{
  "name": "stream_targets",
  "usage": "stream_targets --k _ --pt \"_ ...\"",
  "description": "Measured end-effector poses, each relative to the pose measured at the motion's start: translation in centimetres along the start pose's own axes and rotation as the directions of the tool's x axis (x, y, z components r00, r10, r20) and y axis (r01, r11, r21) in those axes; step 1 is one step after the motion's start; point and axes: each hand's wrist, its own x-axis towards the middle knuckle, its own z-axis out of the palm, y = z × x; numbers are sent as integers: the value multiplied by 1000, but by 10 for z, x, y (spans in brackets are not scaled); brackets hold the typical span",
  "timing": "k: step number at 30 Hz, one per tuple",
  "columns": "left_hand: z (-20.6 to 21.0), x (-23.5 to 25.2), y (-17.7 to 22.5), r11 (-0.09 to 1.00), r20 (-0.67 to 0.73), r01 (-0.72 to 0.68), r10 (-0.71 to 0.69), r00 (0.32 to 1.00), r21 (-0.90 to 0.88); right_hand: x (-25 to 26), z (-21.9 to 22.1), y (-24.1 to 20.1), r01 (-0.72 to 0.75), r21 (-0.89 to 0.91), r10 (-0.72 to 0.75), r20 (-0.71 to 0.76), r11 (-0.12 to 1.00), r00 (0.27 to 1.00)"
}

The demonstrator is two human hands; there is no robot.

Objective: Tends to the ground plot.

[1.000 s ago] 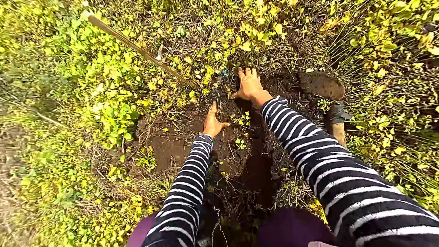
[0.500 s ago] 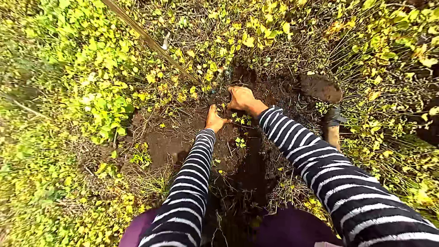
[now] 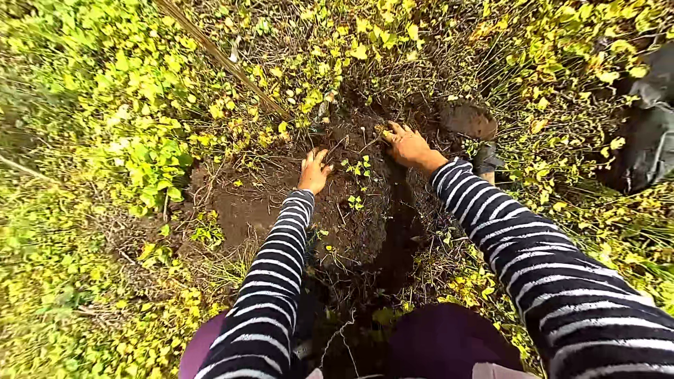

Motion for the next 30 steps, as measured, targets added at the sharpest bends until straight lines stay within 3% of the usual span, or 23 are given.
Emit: stream_targets --k 3,6,10,13,15,18,19,21,24,25,27,29,30 --pt "3 -34 -5 995 10 29 -28 1000 -93 -35 19 -15 -123 98 125 -14 988 992" --pt "1 -64 -6 966 -10 61 -65 998 -250 -59 3 -13 -182 253 185 11 950 983" --pt "10 -115 -12 974 -169 186 -164 972 125 -99 5 40 -184 7 183 52 983 982" --pt "45 -172 -13 926 -187 227 -176 966 301 -154 44 24 -195 -36 199 177 980 964" --pt "73 -205 7 923 -65 253 -245 967 289 -187 79 -13 -261 -51 266 242 964 933" --pt "110 -229 28 916 234 137 -237 943 377 -193 107 -63 -356 -87 364 333 930 870" --pt "111 -225 29 926 293 94 -211 933 365 -186 107 -67 -363 -55 362 310 930 879" --pt "102 -211 25 949 278 60 -150 949 308 -177 94 -57 -353 85 334 177 932 926" --pt "77 -188 12 957 -7 143 -146 989 251 -185 38 -33 -374 197 385 -21 906 922" --pt "71 -184 8 959 -124 165 -139 983 230 -201 26 -21 -394 217 426 -124 893 896" --pt "65 -185 16 975 -261 144 -97 960 168 -243 31 5 -531 288 597 -242 797 765" --pt "71 -190 46 992 -247 -17 48 968 127 -260 56 39 -683 373 768 -157 628 621" --pt "78 -192 63 985 -176 -133 151 973 114 -258 59 54 -707 414 792 -58 573 608"
